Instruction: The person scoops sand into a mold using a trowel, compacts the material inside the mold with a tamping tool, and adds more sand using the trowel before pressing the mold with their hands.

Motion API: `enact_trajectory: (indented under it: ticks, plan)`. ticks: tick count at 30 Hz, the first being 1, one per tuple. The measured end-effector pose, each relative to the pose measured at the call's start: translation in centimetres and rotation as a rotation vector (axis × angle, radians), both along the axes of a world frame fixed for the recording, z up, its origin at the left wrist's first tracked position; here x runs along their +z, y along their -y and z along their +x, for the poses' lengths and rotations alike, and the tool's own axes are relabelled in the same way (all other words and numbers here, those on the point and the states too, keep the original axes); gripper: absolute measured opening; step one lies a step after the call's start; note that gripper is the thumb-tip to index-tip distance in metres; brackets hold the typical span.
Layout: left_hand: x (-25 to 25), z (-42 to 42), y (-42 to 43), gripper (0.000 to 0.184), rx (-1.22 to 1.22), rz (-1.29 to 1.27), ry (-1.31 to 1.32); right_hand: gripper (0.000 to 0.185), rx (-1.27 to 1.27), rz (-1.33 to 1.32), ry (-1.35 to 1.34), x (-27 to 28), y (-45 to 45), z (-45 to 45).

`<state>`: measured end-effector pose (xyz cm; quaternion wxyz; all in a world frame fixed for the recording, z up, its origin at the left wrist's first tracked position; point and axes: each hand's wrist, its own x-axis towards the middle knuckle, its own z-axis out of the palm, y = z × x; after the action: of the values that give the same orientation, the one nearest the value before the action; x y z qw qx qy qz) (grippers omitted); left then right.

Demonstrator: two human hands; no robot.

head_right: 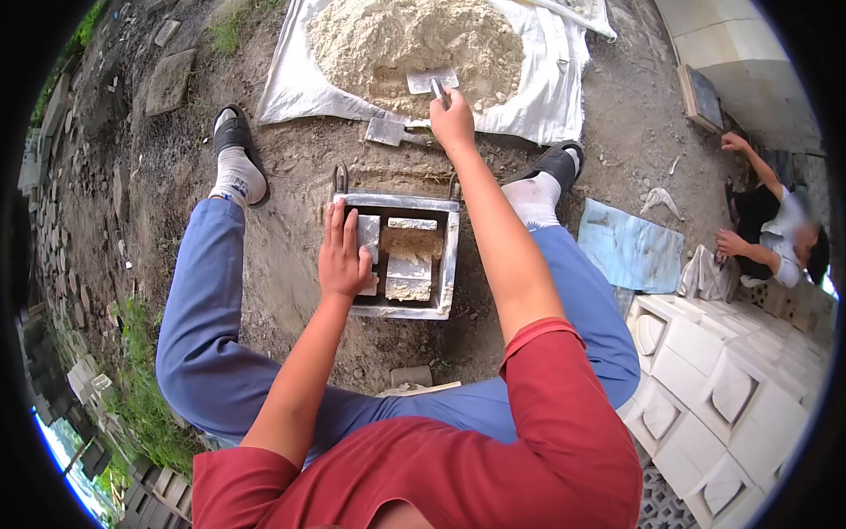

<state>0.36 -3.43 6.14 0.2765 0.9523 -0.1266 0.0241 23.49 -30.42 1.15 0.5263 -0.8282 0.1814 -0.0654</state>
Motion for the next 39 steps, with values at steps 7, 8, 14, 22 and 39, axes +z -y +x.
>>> enact_trajectory:
  ticks: [7,8,14,22,39]
  plan:
    - [-0.1,-0.3,0.3,0.067,0.0,-0.037,0.067,0.061,0.184,0.377,-0.167,2.7,2.4,-6.9]
    - [0.2,-0.3,0.3,0.066,0.008,-0.044,0.047,0.063,0.209,0.442,-0.163,1.8,3.1,-7.2]
    - [-0.2,-0.5,0.2,0.065,0.018,0.013,0.104,0.062,0.068,0.604,-0.037,2.3,3.1,-10.7]
    - [-0.3,-0.7,0.1,0.064,0.024,0.015,0.099,0.072,0.244,-0.523,0.127,4.6,0.1,-25.2]
    - [-1.0,-1.3,0.0,0.074,0.01,0.177,0.107,0.091,0.327,-0.728,-0.079,5.1,-3.6,-28.6]
